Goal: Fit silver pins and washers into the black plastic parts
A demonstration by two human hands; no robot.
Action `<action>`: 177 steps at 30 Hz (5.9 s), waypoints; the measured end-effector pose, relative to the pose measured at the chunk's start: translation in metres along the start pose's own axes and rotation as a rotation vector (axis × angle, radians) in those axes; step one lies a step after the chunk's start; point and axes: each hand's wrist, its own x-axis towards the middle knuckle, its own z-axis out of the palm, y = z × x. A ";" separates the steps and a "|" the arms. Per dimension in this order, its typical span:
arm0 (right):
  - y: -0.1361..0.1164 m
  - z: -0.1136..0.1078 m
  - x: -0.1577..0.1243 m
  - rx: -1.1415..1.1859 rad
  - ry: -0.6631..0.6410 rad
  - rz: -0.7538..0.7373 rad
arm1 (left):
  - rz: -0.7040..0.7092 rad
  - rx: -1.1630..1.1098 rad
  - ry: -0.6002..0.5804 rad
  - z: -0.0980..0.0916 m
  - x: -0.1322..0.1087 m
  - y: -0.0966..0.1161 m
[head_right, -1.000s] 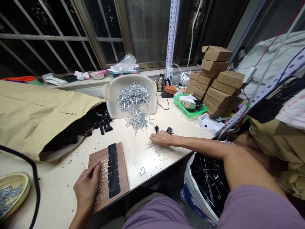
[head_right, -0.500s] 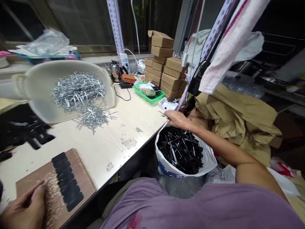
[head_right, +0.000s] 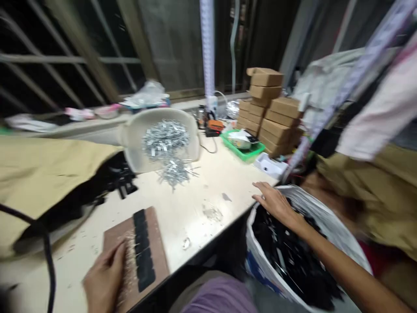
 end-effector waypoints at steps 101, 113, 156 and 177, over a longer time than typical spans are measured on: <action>-0.475 0.222 0.262 0.252 -0.222 -0.693 | -0.793 -1.563 0.121 -0.041 0.110 -0.056; -0.443 0.212 0.254 0.278 -0.061 -0.661 | -0.667 -1.427 0.163 -0.043 0.106 -0.060; -0.266 0.119 0.288 0.267 -0.026 -0.483 | -0.556 -1.293 -0.142 -0.020 0.069 0.025; -0.351 0.015 0.204 0.237 -0.262 -1.123 | -0.093 -0.687 -0.116 -0.018 0.064 0.026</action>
